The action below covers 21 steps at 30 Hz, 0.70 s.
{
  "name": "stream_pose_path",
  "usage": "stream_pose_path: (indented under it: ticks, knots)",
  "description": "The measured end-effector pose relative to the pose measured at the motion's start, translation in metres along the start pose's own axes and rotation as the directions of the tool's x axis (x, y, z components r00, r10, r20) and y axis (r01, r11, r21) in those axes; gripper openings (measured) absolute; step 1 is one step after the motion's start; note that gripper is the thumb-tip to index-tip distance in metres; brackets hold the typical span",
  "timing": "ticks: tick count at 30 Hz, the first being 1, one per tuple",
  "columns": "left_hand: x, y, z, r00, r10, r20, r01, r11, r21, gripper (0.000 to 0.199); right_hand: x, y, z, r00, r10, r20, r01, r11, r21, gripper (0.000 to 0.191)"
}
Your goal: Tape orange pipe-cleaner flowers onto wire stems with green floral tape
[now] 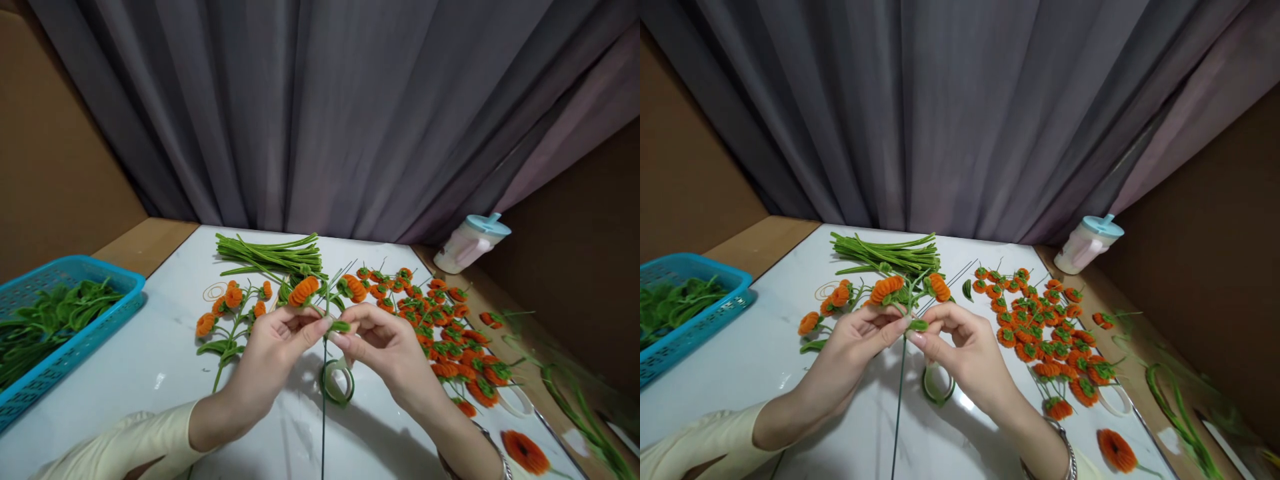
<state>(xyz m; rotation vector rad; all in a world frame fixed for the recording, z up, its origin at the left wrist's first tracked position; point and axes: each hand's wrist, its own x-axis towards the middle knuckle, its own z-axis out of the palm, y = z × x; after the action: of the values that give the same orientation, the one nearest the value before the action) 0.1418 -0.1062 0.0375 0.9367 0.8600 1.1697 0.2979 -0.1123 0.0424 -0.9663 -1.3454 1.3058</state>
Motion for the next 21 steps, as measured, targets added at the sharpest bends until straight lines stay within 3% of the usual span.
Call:
stream_pose_path:
  ticks: [8, 21]
  knots:
    - [-0.001, 0.002, 0.0, 0.984, -0.179, 0.026, 0.18, 0.98, -0.087, 0.013, 0.009, 0.013, -0.009, 0.997, -0.012, 0.074, 0.002, 0.99, 0.139, 0.008]
    - [-0.001, -0.004, -0.001, 0.986, -0.163, 0.046, 0.167, 0.98, -0.111, 0.01, 0.009, 0.017, -0.006, 0.995, 0.08, 0.063, -0.091, 0.977, 0.193, 0.012]
